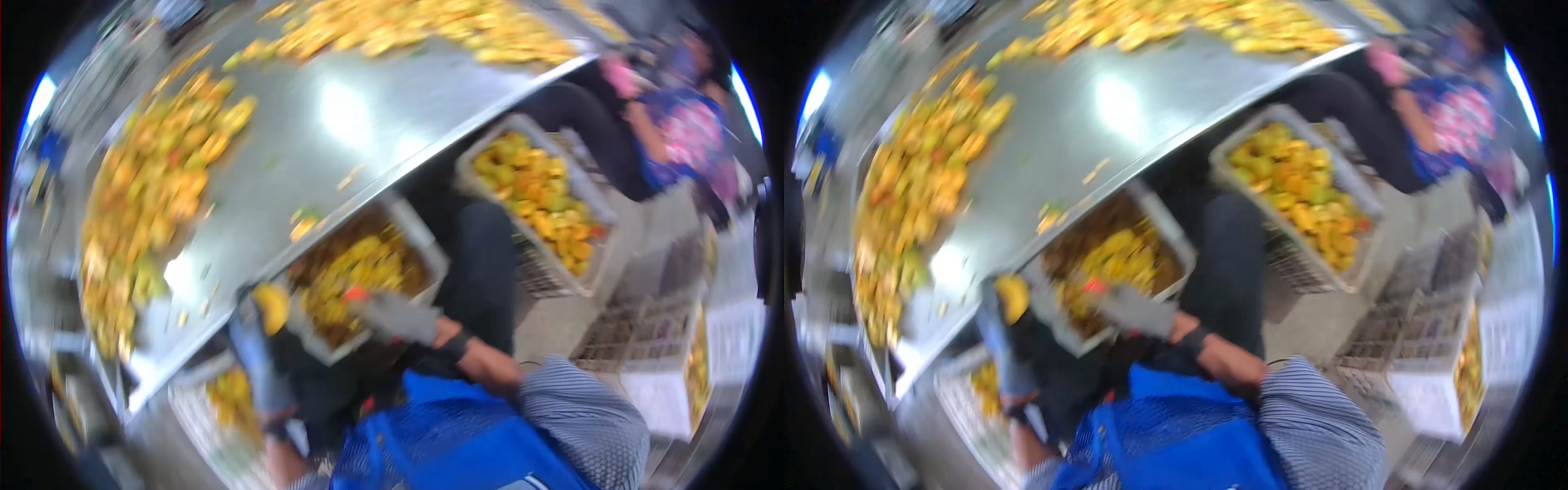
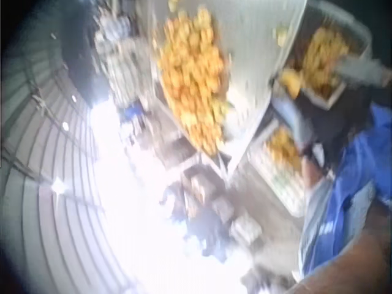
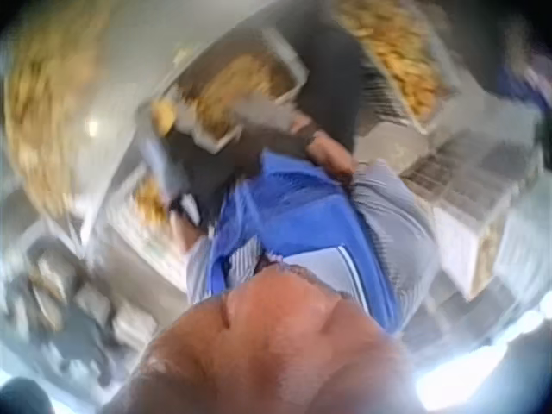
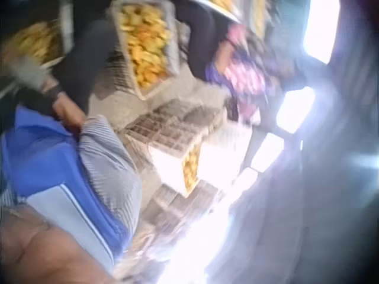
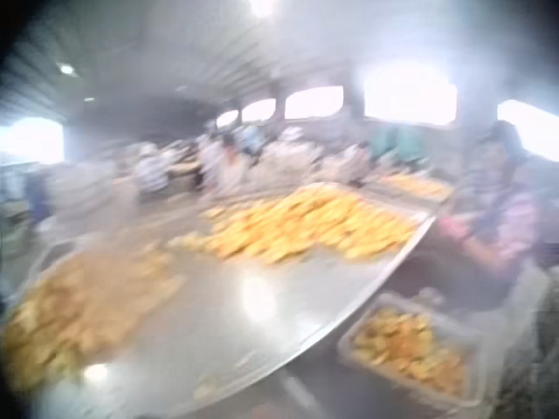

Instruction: Using a handheld tool to remove pits from halved peaches and sorting them into a crate.

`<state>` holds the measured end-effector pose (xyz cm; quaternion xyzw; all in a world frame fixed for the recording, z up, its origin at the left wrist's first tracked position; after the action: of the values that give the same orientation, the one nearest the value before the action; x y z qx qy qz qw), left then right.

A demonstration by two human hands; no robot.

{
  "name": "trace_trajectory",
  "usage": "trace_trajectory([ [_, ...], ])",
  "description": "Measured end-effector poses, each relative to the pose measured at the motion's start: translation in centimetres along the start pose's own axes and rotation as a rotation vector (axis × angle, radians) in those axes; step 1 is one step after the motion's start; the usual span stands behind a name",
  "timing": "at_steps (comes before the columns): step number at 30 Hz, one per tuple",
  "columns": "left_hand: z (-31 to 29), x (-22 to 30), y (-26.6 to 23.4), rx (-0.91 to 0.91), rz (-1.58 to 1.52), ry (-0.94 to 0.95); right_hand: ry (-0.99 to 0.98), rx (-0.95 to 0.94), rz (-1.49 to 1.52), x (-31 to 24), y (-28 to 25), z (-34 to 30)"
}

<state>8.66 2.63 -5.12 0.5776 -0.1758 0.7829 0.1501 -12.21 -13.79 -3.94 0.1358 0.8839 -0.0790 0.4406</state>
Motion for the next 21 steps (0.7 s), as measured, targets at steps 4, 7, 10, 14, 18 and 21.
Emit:
trace_trajectory([
  [4, -3.7, 3.7, 4.8, 0.196, -0.552, -0.346, -0.002, 0.194, -0.212, 1.8, 0.7, 1.7],
  [7, -4.1, 5.9, 5.4, 0.063, -0.390, -0.191, 0.114, -0.007, 0.114, -0.7, 1.6, -1.1],
  [10, -4.2, 4.0, 5.5, 0.103, -0.471, -0.254, -0.305, 0.168, -0.122, -2.2, 2.5, -1.6],
  [14, -4.3, 3.9, 6.5, 0.045, -0.216, 0.007, -0.581, 0.322, -0.298, -3.3, 3.5, -1.6],
  [18, -4.8, 2.4, 6.9, 0.143, -0.432, -0.112, -0.387, 0.323, -0.342, -3.0, 3.9, -1.4],
  [21, -4.7, 3.1, 6.8, 0.094, -0.599, -0.300, -0.382, 0.310, -0.343, -2.5, 3.9, -1.2],
])
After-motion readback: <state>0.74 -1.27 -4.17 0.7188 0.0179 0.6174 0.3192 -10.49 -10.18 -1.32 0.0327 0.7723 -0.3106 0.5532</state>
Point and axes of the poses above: each hand's wrist, its own z-axis towards the middle knuckle, its own y-axis out of the palm, x = y × z, the point moved 3 cm from there along z, towards the middle knuckle, and after that the axes turned 13 degrees about y, right-handed, at the moved point
